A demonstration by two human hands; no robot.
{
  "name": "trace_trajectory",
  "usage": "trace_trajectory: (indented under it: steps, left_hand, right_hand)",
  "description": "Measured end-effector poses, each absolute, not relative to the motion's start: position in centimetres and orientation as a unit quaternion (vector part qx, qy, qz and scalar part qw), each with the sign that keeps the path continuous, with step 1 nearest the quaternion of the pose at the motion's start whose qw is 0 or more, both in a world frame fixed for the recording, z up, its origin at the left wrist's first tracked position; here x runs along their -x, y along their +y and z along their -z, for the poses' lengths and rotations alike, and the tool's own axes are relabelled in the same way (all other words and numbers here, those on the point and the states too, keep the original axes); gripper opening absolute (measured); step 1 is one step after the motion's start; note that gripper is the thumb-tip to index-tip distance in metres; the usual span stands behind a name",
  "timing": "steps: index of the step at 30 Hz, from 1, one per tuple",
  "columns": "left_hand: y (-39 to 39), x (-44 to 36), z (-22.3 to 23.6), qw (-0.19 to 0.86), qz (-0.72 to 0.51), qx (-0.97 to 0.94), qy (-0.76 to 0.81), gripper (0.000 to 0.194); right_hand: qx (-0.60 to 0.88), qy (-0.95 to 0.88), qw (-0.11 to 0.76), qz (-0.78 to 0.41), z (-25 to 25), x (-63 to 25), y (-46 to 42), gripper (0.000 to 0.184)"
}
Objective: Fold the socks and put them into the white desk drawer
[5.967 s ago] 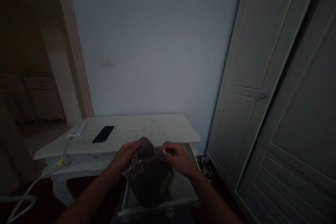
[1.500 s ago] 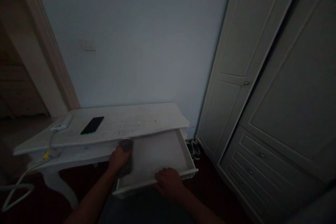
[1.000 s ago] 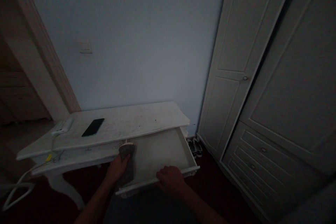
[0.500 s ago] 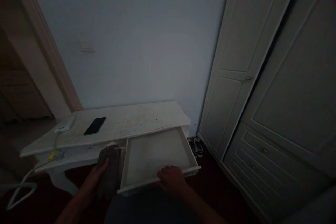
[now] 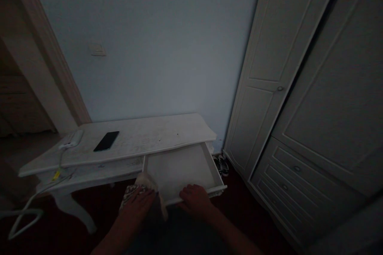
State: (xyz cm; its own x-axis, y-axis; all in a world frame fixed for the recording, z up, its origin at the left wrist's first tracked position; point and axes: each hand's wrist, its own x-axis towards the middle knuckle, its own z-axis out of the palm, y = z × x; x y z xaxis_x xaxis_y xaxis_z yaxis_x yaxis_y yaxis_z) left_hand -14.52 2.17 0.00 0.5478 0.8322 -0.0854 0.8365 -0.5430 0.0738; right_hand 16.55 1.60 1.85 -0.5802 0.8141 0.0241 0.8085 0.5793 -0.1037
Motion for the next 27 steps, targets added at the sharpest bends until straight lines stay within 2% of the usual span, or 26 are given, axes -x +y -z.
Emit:
trace_trajectory:
  steps: [3, 6, 9, 11, 14, 15, 19, 24, 27]
  left_hand:
    - [2.5, 15.6, 1.8, 0.024, -0.013, -0.883, 0.469, 0.100]
    - [2.5, 16.6, 2.8, 0.007, -0.061, -0.893, 0.446, 0.091]
    - [2.4, 15.9, 2.2, 0.032, -0.048, -0.893, 0.447, 0.088]
    - [2.2, 14.3, 1.1, 0.053, -0.029, -0.887, 0.457, 0.090]
    - [1.7, 10.8, -1.1, 0.084, -0.001, -0.875, 0.477, 0.081]
    - [1.6, 9.4, -1.8, 0.095, 0.007, -0.873, 0.478, 0.077]
    - [1.6, 2.6, -4.0, 0.100, -0.008, -0.890, 0.445, 0.073]
    - [2.0, -7.8, -5.3, 0.085, -0.029, -0.911, 0.403, 0.052]
    - [1.6, -13.0, -4.7, 0.071, -0.055, -0.907, 0.411, 0.053]
  right_hand:
    - [0.431, -0.894, 0.107, -0.053, -1.9, -19.7, 1.7, 0.052]
    - [0.497, -0.845, 0.194, -0.038, -2.2, -25.3, 1.6, 0.076]
    - [0.560, -0.791, 0.241, -0.051, -2.3, -31.5, 1.2, 0.093]
    - [0.587, -0.760, 0.256, -0.108, -2.0, -34.3, 0.7, 0.084]
    - [0.612, -0.715, 0.262, -0.211, -0.8, -35.9, -0.2, 0.045]
    - [0.616, -0.703, 0.271, -0.229, -0.4, -35.9, -0.4, 0.040]
    - [0.608, -0.684, 0.322, -0.244, 0.8, -35.1, -0.6, 0.035]
    - [0.604, -0.693, 0.313, -0.238, 0.7, -34.8, -0.3, 0.022]
    - [0.605, -0.690, 0.313, -0.244, 0.3, -35.0, -0.3, 0.014]
